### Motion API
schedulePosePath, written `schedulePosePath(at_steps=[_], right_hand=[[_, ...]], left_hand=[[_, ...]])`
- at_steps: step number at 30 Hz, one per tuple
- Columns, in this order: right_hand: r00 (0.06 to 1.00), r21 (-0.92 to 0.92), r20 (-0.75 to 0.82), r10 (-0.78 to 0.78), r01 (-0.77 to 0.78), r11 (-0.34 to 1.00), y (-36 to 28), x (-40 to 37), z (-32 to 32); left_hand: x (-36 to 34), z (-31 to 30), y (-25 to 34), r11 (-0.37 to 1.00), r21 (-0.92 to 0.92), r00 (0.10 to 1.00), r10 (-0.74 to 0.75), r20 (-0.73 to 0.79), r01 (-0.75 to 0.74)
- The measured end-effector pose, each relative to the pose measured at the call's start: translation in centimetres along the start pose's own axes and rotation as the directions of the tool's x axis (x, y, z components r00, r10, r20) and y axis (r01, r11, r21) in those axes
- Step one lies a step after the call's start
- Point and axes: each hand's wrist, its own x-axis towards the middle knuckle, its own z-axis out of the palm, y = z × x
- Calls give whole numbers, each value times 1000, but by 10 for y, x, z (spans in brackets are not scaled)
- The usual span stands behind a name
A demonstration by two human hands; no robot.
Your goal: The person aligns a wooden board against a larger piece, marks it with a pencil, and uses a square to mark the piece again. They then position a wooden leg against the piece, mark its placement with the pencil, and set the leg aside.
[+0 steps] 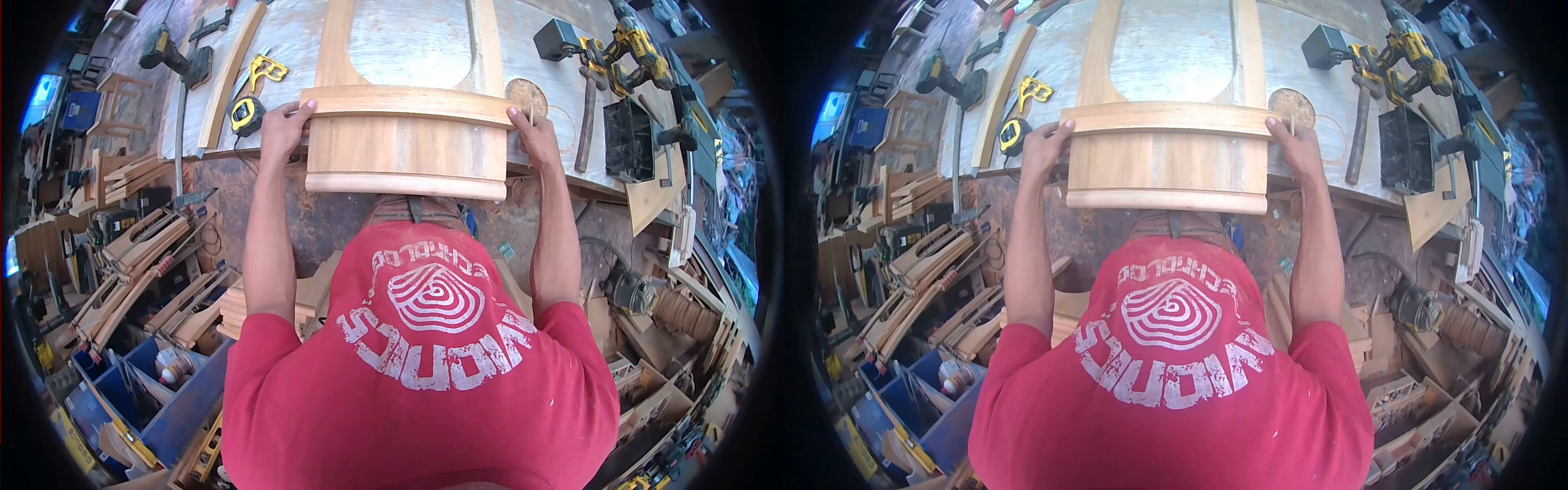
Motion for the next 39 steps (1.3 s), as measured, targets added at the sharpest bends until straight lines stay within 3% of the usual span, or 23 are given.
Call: schedulePosePath(at_steps=[22, 28, 39], right_hand=[[999, 4, 14, 40, -40, 999, -2, 1, -3], [996, 90, -33, -87, 90, 992, 0, 0, 4], [993, 114, -17, -118, 119, 986, 7, 6, 2]], left_hand=[[1, 0, -2, 1000, -11, 1000, -13, 4, 13], [0, 0, -1, 1000, -9, 1000, -14, 10, 14], [-1, 1, 3, 999, -18, 999, -36, 14, 37]])
